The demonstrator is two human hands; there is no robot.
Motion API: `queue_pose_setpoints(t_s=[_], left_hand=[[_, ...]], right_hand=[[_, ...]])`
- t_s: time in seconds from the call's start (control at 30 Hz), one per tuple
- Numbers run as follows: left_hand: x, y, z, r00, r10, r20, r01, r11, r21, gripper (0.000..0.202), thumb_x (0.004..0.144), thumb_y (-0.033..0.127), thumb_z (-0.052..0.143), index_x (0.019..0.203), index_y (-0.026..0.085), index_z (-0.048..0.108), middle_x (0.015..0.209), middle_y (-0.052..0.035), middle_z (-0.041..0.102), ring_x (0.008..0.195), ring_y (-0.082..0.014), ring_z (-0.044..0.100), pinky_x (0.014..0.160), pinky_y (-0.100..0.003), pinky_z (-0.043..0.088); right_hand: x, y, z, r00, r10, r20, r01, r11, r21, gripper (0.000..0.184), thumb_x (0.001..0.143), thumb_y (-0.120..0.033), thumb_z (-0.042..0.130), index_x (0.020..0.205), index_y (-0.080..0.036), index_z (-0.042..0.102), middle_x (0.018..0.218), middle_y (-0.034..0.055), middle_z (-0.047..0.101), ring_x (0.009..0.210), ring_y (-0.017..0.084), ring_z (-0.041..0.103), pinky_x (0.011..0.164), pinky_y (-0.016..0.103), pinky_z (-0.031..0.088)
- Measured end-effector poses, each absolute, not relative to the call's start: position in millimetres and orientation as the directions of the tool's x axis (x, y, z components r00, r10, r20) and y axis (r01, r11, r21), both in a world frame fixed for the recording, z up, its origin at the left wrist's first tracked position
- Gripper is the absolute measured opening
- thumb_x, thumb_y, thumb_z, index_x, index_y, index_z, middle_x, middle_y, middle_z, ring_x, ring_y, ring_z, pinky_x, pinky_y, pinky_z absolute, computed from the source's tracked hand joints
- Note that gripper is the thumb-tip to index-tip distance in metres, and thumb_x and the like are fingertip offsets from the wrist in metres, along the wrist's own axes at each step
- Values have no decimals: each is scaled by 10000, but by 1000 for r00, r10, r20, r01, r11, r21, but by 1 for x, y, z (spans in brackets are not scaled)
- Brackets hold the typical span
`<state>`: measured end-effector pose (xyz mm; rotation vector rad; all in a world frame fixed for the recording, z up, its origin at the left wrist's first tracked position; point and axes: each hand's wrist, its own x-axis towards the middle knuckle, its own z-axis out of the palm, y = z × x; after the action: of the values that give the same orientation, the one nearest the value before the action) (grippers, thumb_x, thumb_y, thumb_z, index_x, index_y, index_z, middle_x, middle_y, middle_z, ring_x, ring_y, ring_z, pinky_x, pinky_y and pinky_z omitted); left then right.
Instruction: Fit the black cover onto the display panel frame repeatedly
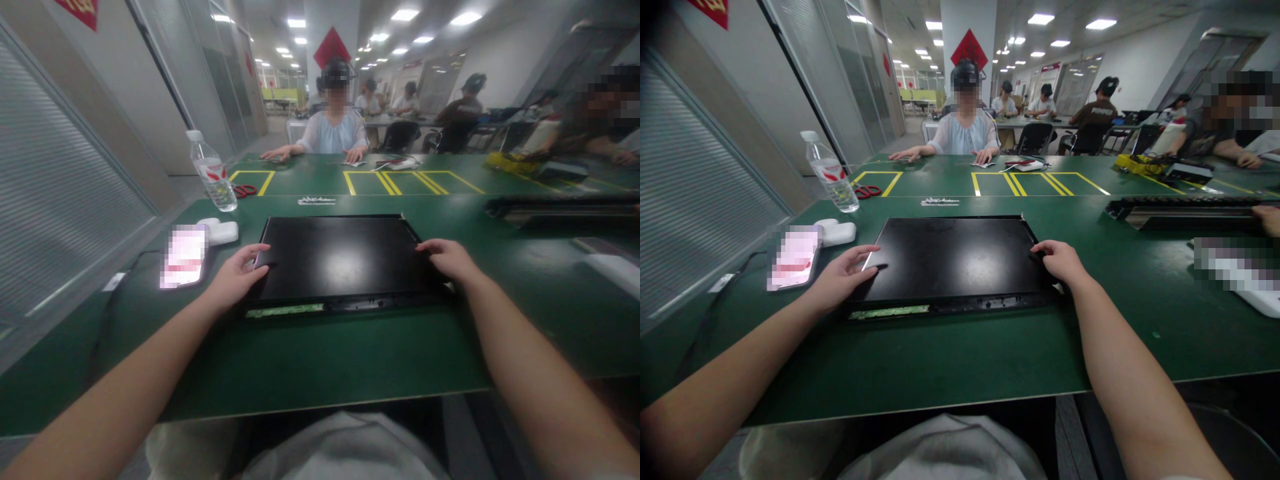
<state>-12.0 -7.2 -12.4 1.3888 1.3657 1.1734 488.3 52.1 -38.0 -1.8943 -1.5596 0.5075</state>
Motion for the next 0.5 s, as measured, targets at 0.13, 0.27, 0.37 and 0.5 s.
queue_pose_setpoints(t_s=[0.13,0.27,0.37,0.5], left_hand=[[-12,-7,-12,-25,999,26,219,-20,975,585,653,359,898,1194,215,730,1322,-150,771,1264,-412,708,1038,-544,581],[-13,-8,-10,-37,998,48,238,-38,970,570,627,389,932,1141,215,759,1284,-136,794,1275,-397,704,1042,-506,573],[-12,-9,-7,-24,1000,-8,224,14,974,618,612,407,947,1165,214,751,1074,-96,833,1025,-352,790,904,-471,624],[-11,-10,-6,-17,999,-49,199,51,979,634,606,400,951,1174,214,741,843,-26,808,716,-264,774,719,-399,630]], right_hand=[[484,49,-35,255,964,78,739,-142,-659,467,660,4,604,984,-224,851,864,41,783,782,193,684,774,284,540],[481,48,-32,247,966,71,746,-143,-651,425,706,4,623,976,-230,854,858,32,783,763,183,674,765,277,524],[481,48,-29,246,967,72,754,-144,-641,399,721,-7,639,961,-241,856,846,23,782,752,179,670,757,274,520],[481,48,-29,248,966,78,760,-144,-634,368,726,-23,653,946,-242,851,862,26,787,765,179,674,739,270,517]])
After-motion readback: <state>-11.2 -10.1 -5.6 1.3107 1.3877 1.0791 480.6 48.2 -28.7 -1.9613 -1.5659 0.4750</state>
